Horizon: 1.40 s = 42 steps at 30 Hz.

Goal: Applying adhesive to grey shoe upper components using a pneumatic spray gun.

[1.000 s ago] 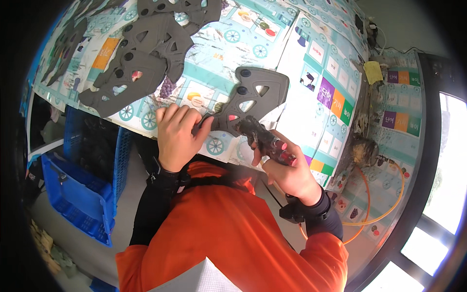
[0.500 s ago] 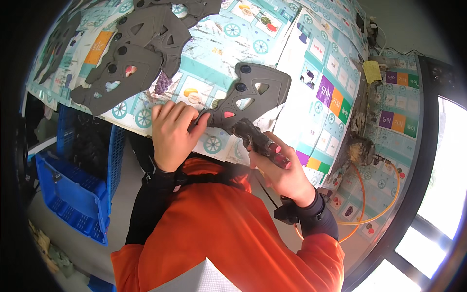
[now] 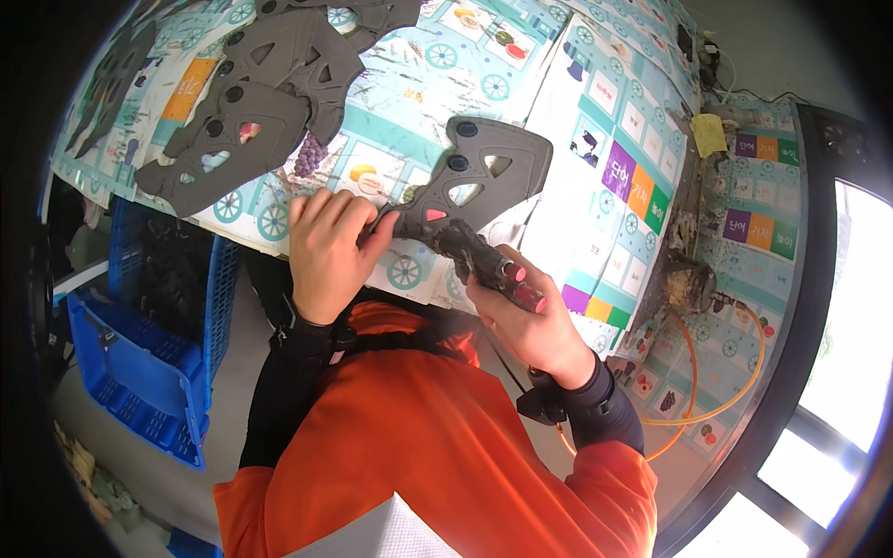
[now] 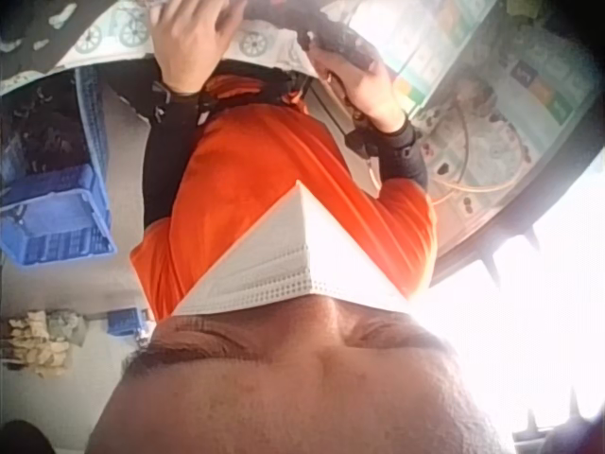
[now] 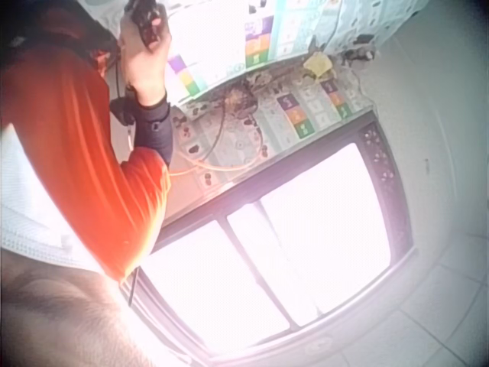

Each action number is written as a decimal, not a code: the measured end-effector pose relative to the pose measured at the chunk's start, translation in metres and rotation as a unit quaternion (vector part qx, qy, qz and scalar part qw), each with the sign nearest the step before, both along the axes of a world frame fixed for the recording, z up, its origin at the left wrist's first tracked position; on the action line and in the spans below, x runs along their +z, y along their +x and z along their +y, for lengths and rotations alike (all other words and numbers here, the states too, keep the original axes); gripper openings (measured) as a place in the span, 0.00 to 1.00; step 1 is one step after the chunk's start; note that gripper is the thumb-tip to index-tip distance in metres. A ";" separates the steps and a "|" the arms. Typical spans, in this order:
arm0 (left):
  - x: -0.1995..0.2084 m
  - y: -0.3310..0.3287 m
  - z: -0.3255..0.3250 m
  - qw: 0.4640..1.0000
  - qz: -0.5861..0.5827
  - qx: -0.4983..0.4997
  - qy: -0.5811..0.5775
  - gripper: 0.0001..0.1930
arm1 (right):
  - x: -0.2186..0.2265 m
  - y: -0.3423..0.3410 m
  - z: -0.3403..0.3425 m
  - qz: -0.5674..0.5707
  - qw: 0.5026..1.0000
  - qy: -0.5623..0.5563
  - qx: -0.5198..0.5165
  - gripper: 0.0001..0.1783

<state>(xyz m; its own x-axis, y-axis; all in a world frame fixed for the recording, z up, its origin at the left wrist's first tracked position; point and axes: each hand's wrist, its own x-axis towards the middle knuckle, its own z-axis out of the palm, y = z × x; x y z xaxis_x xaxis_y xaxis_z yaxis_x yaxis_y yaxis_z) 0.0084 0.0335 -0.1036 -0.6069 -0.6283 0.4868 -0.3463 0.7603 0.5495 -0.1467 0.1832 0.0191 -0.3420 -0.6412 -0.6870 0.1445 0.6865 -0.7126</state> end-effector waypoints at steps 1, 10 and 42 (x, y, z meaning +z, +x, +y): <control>0.000 0.000 0.000 1.000 -0.003 -0.012 0.002 0.14 | 0.000 0.000 0.000 0.017 1.000 0.007 0.003 0.06; 0.001 0.001 0.001 1.000 -0.027 -0.015 -0.002 0.11 | 0.008 -0.003 0.001 0.043 0.998 0.021 -0.047 0.05; 0.005 -0.001 0.000 0.999 -0.046 -0.008 0.009 0.13 | -0.001 -0.047 0.003 0.144 0.983 -0.044 -0.106 0.06</control>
<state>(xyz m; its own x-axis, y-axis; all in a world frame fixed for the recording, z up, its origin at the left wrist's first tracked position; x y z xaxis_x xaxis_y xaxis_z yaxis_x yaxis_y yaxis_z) 0.0073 0.0336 -0.0989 -0.6584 -0.6264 0.4173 -0.3831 0.7561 0.5306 -0.1941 0.1865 0.0182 -0.6458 -0.5878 -0.4873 0.0617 0.5960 -0.8006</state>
